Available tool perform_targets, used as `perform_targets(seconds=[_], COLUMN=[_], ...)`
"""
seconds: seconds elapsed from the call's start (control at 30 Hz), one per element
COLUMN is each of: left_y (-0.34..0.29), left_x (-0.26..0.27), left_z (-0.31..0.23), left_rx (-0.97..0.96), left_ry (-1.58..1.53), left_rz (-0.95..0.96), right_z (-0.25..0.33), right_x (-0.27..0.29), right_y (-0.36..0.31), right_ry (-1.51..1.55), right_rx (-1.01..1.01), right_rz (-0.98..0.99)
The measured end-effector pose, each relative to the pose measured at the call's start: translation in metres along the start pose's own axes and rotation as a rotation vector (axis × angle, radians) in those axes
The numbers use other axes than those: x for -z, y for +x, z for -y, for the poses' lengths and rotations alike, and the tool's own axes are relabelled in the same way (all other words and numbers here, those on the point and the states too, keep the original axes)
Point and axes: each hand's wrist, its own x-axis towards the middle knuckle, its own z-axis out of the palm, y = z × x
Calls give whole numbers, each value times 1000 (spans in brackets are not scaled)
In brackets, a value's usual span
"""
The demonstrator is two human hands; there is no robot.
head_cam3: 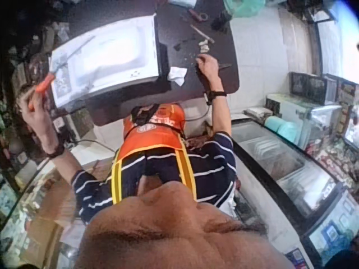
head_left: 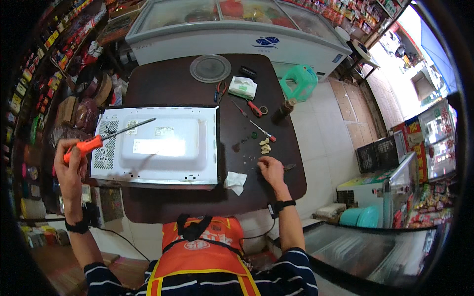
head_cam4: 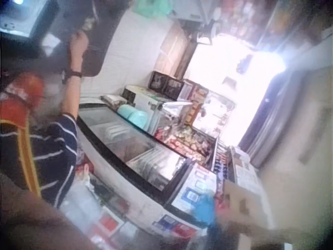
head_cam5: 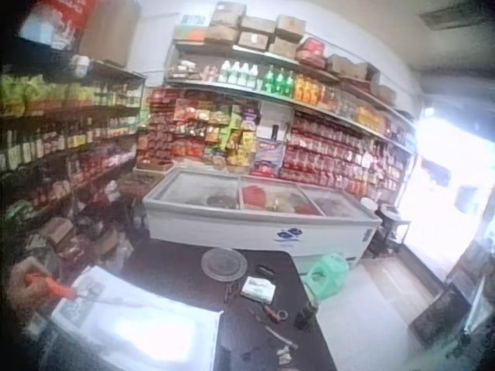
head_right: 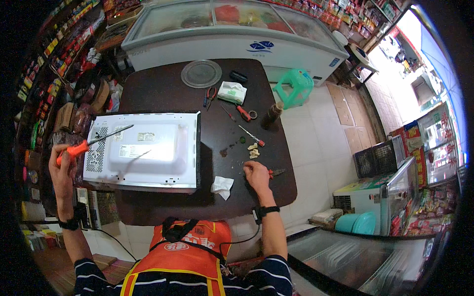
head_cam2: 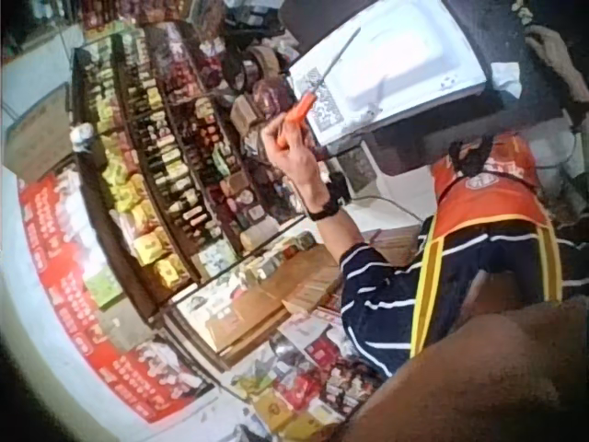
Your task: The person disassembles a microwave oven on a table, removing the front panel and then the back cover using a screwdriver. They handle the power cord and reposition the unit to access different sides.
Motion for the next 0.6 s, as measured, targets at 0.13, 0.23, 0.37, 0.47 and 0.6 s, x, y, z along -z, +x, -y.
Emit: perform_targets(seconds=[0.13,0.23,0.37,0.47,0.6], left_y=[-36,-57,-81,-93,-101], left_x=[9,7,5,6,2], left_z=[13,8,-2,-6,-5], left_rx=[55,97,110,122,146], left_ry=[-73,-90,-35,-41,-62], left_rz=[-57,-106,-136,-142,-174], right_z=[-1,-5,-18,-27,-32], right_x=[-43,-70,-96,-109,-113], right_y=[51,85,113,119,119], right_ry=[-172,-252,-396,-362,-400], right_rx=[63,104,117,130,97], right_rz=[38,15,101,130,166])
